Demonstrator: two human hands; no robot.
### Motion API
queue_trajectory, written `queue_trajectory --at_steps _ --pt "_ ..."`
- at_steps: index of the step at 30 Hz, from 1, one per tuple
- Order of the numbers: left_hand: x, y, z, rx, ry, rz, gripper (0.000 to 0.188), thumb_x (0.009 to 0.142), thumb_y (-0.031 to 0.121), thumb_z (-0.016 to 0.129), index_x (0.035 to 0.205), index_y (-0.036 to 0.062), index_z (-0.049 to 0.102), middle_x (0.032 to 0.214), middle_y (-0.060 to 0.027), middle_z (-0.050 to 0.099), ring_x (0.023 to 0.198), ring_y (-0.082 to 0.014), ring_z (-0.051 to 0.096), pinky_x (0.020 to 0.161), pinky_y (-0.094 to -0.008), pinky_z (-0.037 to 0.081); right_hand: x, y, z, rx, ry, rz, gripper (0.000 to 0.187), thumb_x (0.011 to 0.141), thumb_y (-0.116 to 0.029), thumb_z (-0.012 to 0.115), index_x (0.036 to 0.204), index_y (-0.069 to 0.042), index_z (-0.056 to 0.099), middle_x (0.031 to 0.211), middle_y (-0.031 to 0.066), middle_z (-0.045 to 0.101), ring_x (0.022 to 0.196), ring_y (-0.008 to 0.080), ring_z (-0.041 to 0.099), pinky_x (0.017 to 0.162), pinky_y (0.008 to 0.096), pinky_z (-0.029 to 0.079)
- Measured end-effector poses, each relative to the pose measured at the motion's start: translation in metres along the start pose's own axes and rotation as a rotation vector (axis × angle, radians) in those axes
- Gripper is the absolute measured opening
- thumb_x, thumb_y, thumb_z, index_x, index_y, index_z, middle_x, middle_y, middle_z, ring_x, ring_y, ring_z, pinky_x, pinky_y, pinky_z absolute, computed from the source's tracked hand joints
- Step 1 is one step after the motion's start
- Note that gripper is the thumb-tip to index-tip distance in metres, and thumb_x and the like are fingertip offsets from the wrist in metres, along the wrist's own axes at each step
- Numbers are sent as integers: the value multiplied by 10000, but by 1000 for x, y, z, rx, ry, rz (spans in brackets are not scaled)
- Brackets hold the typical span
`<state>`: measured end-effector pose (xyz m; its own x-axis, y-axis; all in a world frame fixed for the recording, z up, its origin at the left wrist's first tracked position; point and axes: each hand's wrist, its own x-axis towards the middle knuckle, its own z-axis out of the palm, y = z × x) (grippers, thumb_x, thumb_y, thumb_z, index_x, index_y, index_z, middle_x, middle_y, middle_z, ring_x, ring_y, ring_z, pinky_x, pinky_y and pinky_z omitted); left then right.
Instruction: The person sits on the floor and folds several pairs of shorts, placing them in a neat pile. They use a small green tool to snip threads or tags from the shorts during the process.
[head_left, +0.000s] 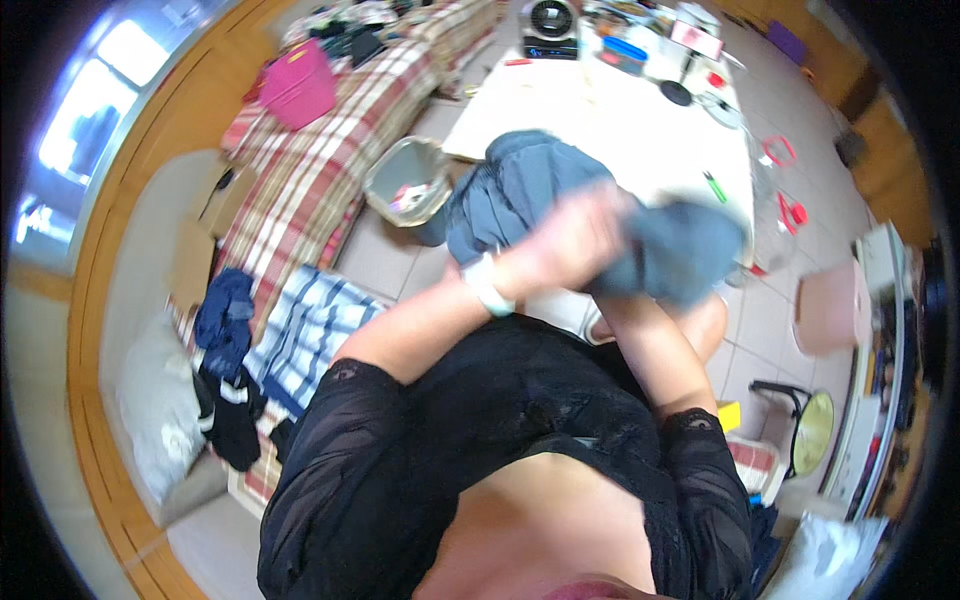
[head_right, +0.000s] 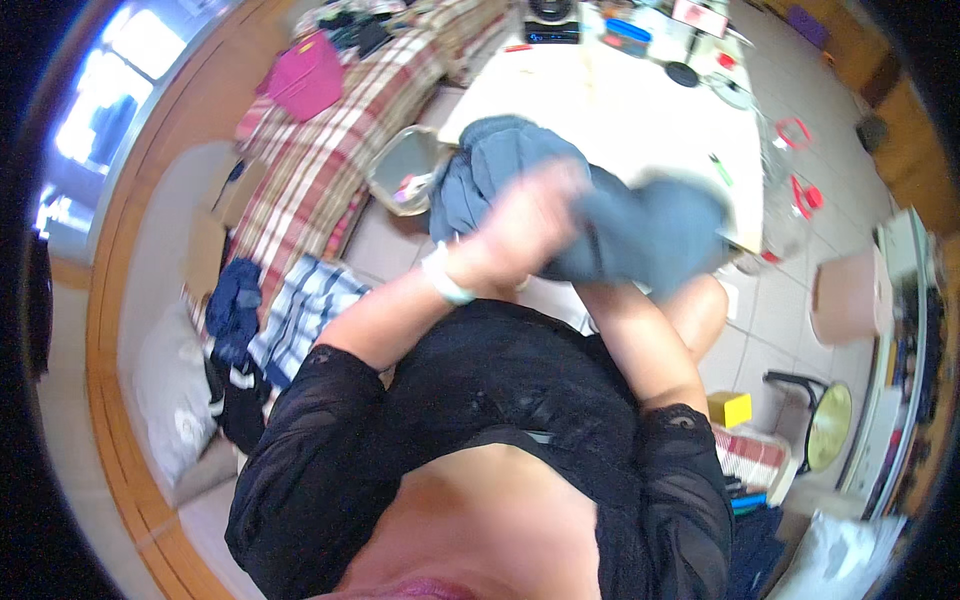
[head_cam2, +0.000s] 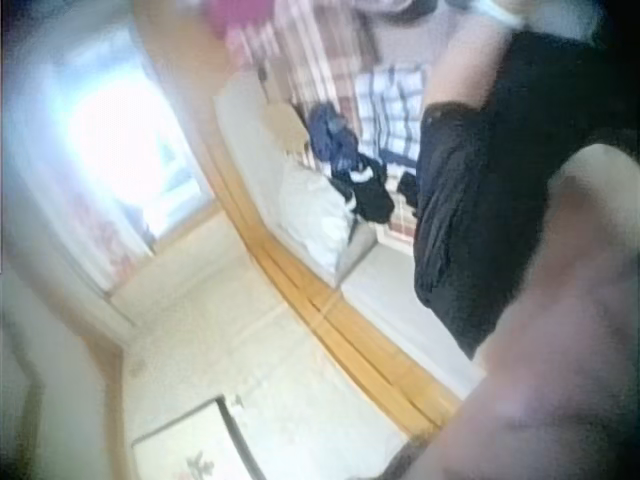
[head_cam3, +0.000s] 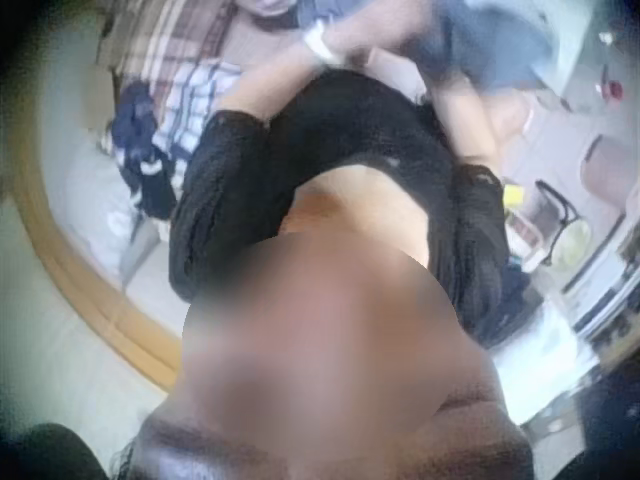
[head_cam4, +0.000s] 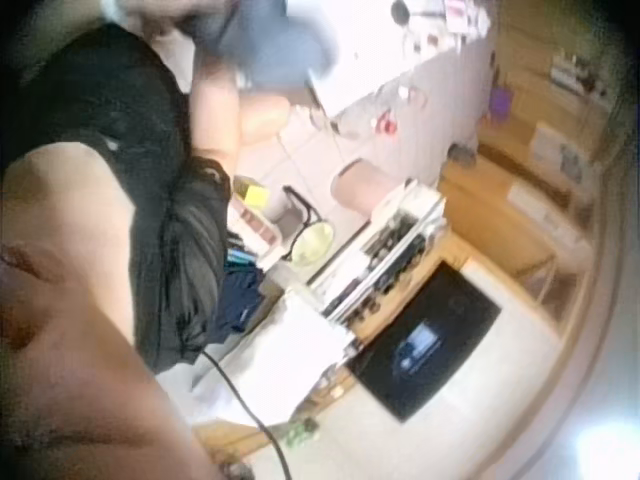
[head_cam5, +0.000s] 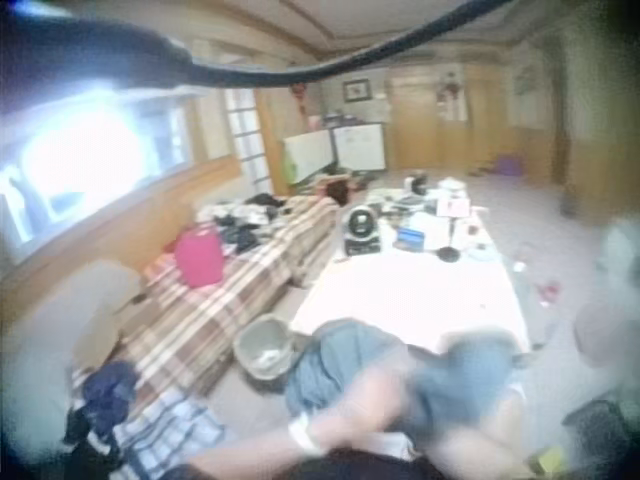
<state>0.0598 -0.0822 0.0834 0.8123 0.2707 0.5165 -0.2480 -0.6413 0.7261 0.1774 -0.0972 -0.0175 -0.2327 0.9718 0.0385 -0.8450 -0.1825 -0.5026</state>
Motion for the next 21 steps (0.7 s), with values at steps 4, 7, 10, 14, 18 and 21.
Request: queue_trajectory --at_steps 4,7,10,14,18,21 --pt "-34 -4 54 40 -447 172 314 807 71 647 1117 27 632 1127 -155 668 1054 -359 627 926 -456 504 -47 -41 -5 13 22 -249 602 1024 -432 535 1471 -39 448 1450 129 536 1270 271 553 1088 378 441" --pt "-51 -4 40 -43 -640 -401 286 901 166 687 1155 45 635 1188 -133 674 1137 -329 622 970 -413 489 -72 -55 -9 -27 43 -368 584 1019 -406 543 1463 -37 458 1448 128 539 1268 262 552 1086 371 440" --pt "-76 -36 44 -111 -232 -186 345 949 312 671 1179 56 646 1182 -156 661 1152 -333 614 1013 -380 452 -71 -53 -9 -87 59 -422 566 1013 -380 551 1455 -36 468 1446 127 542 1267 253 551 1084 365 440" --pt "-101 -72 46 75 74 -446 670 913 507 698 1269 -45 571 1177 -249 639 1137 -377 608 1009 -411 454 -45 -35 -4 -173 53 -437 544 1006 -345 562 1445 -33 482 1443 125 546 1264 242 549 1081 356 438" --pt "-104 -100 47 -208 443 -266 667 975 438 659 1357 -84 495 1331 -231 577 1259 -341 532 1098 -396 369 -35 -23 -3 -326 58 -415 523 998 -310 573 1434 -31 496 1440 124 549 1262 230 547 1078 347 437" --pt "-115 -127 44 -25 628 -177 621 1013 398 615 1389 -73 466 1412 -177 524 1314 -306 471 1137 -373 307 -37 -15 -9 -519 67 -381 508 993 -283 581 1426 -29 506 1438 122 552 1260 221 546 1075 340 436"
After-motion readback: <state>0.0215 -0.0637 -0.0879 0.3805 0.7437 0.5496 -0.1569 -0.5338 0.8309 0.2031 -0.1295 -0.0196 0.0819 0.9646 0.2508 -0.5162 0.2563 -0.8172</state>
